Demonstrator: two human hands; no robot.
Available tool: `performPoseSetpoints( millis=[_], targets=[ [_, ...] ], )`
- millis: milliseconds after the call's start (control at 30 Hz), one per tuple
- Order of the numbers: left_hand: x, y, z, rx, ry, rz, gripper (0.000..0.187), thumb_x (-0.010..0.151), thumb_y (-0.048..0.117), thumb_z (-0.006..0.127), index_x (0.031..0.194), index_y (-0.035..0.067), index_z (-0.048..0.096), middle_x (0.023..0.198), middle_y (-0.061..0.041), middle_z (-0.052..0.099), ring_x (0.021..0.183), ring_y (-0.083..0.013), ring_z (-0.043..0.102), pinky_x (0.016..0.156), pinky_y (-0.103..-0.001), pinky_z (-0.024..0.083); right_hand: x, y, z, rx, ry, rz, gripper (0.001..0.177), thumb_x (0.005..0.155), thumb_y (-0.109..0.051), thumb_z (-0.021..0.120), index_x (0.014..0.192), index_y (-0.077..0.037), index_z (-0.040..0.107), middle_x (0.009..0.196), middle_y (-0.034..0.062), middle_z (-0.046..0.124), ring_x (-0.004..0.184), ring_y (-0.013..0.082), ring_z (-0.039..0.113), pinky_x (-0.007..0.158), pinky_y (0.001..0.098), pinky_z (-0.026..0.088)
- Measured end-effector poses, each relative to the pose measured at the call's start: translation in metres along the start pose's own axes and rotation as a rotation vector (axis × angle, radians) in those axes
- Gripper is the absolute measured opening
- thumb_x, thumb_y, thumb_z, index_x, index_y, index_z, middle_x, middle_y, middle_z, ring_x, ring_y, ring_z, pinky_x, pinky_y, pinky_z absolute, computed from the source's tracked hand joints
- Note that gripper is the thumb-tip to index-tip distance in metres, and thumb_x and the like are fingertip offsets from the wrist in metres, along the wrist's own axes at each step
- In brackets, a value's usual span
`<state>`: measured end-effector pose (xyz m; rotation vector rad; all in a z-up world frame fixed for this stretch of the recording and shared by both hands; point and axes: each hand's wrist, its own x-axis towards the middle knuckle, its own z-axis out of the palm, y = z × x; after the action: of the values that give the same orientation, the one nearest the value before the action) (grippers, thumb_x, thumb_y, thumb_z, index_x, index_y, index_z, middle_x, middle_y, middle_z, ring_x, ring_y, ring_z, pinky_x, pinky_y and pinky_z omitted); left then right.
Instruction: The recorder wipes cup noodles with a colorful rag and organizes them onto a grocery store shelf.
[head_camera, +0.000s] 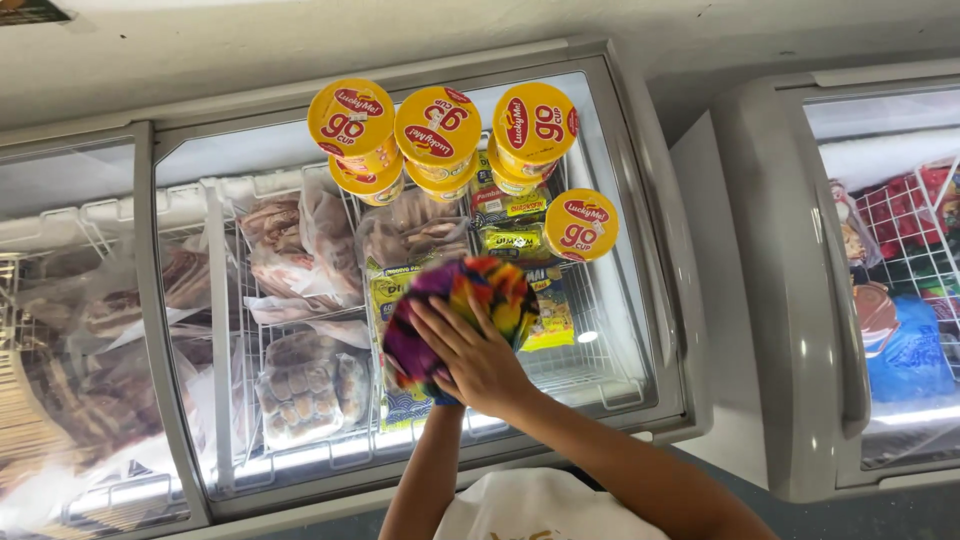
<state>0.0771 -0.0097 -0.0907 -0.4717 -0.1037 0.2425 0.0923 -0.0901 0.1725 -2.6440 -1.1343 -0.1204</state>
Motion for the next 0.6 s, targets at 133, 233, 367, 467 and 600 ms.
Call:
performPoseSetpoints(
  millis=[133,233,367,467,600],
  targets=[
    [0.010,-0.007,0.034,0.415,-0.025,-0.379,0.066,0.110,0.052,0.039,0.165,0.019,0.024,0.168,-0.018,0.029,0.154,-0.0354,0.032,0.123,-0.053,0.035,-0.049,0.023,-0.001,0.109,-0.034,-0.082,0.089,0.087,-0.042,0.068,0.161,-0.011,0.030,0.169,0.0061,0.026,0.157,0.0251,0.021,0.126,0.0563,0.006],
    [0.025,-0.012,0.041,1.658,-0.100,0.052,0.065,0.106,0.053,0.041,0.161,0.019,0.033,0.162,-0.013,0.041,0.151,-0.0304,0.043,0.124,-0.051,0.040,-0.041,0.047,-0.008,0.037,-0.023,-0.054,0.088,0.087,-0.042,0.069,0.161,-0.011,0.031,0.168,0.0055,0.027,0.156,0.0248,0.023,0.126,0.0553,0.010],
    [0.037,-0.027,0.051,2.938,-0.394,0.570,0.071,0.109,0.054,0.035,0.163,0.009,0.021,0.165,-0.019,0.031,0.155,-0.0413,0.026,0.127,-0.057,0.020,0.014,0.054,-0.014,-0.012,0.101,0.028,0.081,0.095,-0.044,0.061,0.162,-0.007,0.032,0.169,0.0091,0.029,0.157,0.0278,0.025,0.126,0.0570,0.016],
    [0.035,-0.003,0.000,3.085,-0.262,0.349,0.077,0.107,0.056,0.037,0.163,0.006,0.022,0.167,-0.022,0.029,0.153,-0.0396,0.023,0.122,-0.055,0.010,0.054,0.026,-0.013,-0.042,-0.038,0.147,0.080,0.093,-0.052,0.057,0.156,-0.008,0.035,0.158,0.0127,0.034,0.148,0.0323,0.026,0.120,0.0644,0.011],
    [0.032,-0.031,0.010,3.466,-0.182,0.446,0.072,0.101,0.058,0.038,0.160,0.019,0.023,0.164,-0.008,0.033,0.151,-0.0263,0.026,0.121,-0.051,0.014,0.040,0.005,0.015,-0.068,-0.004,0.024,0.065,0.097,-0.050,0.053,0.151,-0.014,0.047,0.158,0.0100,0.040,0.149,0.0308,0.028,0.121,0.0690,0.009]
  ],
)
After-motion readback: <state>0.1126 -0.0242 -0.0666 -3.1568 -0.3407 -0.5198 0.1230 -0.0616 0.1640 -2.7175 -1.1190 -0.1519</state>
